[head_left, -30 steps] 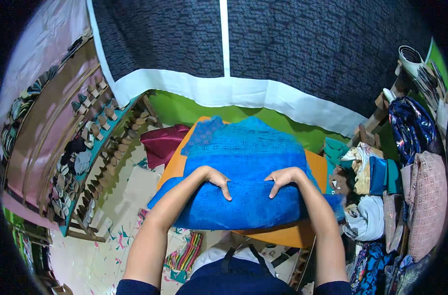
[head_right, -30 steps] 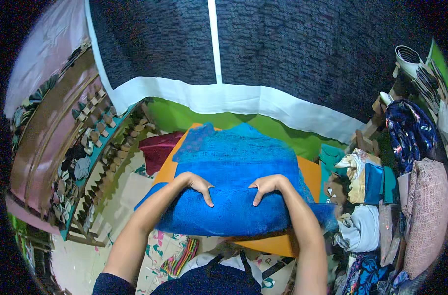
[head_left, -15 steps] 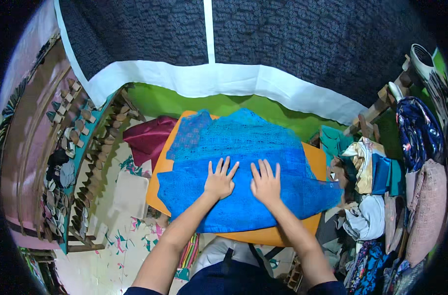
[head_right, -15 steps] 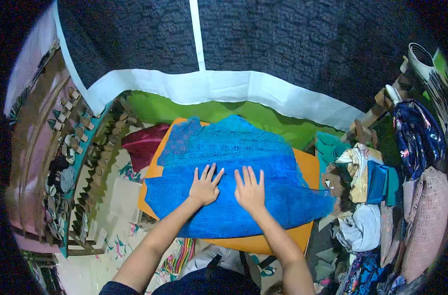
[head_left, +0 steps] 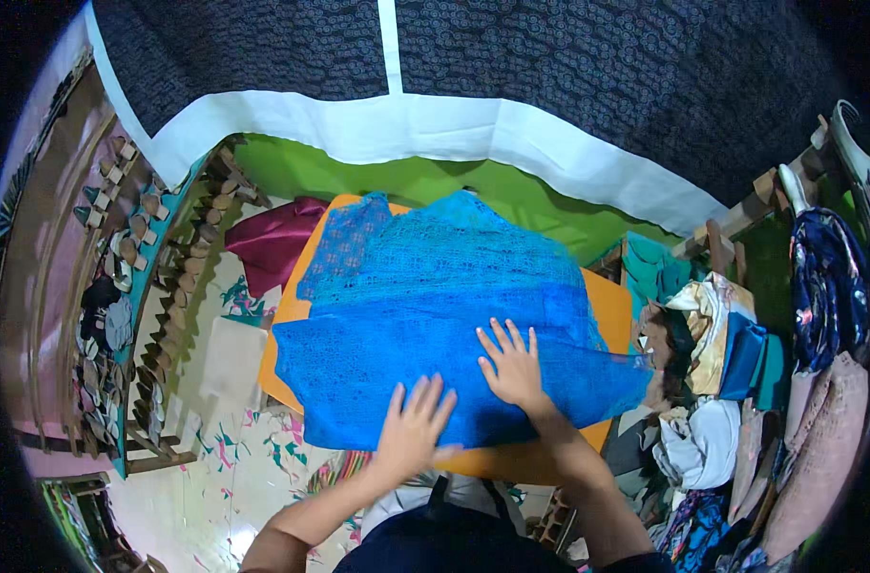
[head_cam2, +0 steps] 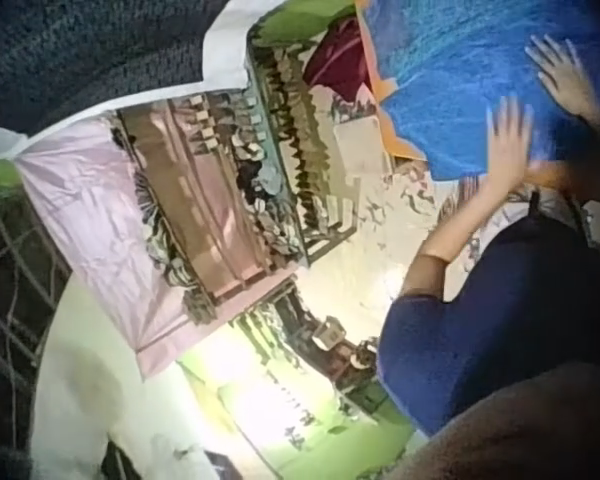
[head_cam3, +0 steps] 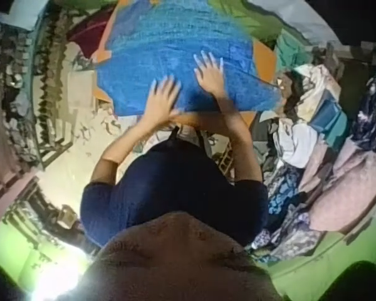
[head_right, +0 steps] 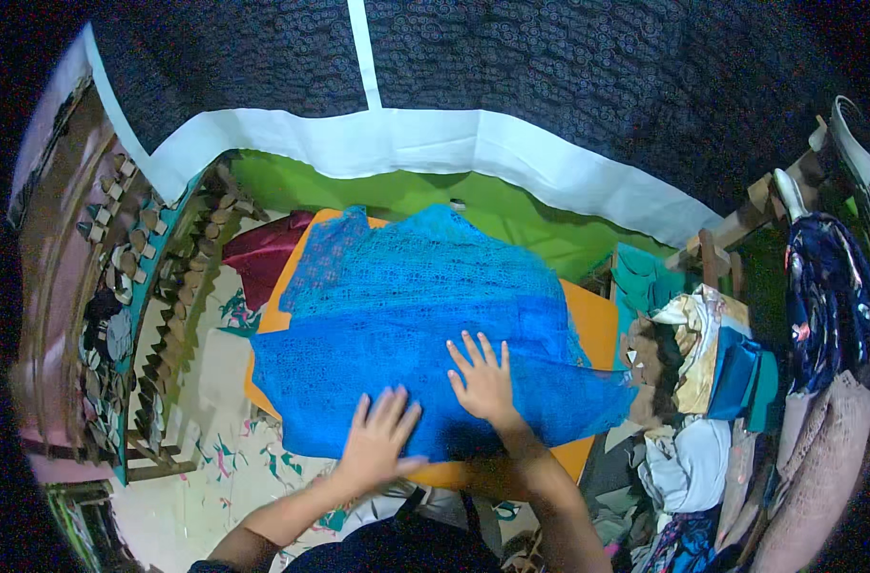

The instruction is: Folding pieces of fabric and placing them on a shelf.

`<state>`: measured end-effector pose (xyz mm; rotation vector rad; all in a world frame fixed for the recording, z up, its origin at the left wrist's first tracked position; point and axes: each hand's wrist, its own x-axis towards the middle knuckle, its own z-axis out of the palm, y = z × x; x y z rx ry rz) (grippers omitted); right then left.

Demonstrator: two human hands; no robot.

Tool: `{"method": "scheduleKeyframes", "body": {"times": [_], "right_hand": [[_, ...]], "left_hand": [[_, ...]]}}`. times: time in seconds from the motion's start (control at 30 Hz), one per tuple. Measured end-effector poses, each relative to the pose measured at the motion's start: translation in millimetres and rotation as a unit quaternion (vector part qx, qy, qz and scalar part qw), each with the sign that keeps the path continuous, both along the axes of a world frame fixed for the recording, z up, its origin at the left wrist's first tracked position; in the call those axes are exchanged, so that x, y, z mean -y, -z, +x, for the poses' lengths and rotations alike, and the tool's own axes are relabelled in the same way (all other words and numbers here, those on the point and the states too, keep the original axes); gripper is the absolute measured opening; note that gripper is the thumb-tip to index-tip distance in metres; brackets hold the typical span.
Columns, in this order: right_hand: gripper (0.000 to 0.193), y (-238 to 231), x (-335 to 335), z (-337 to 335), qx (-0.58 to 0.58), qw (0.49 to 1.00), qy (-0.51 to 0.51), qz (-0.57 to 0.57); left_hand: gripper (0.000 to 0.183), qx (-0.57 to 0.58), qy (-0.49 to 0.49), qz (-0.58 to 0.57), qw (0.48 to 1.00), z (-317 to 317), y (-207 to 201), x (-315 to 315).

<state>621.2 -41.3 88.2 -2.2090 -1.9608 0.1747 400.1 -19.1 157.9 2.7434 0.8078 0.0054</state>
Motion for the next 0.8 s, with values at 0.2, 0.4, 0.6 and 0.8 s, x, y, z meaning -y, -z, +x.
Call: {"method": "scheduleKeyframes", "body": {"times": [0.2, 0.4, 0.6, 0.8], "right_hand": [[0.051, -6, -16, -12, 0.083, 0.988, -0.127, 0.005], [0.054, 7, -29, -1, -0.021, 0.971, -0.237, 0.004], [0.057, 1, -49, 1, -0.078, 0.967, -0.237, -0.052], [0.056, -16, -49, 5, -0.120, 0.956, -0.221, -0.151]], "left_hand": [[0.054, -0.048, 0.087, 0.181, 0.978, -25, 68, 53], [0.072, -0.003, 0.027, 0.192, 0.981, -6, 75, 39], [0.063, 0.002, 0.097, 0.265, 0.959, -2, 73, 17], [0.055, -0.027, 0.150, 0.017, 0.988, 10, 10, -10]]}}
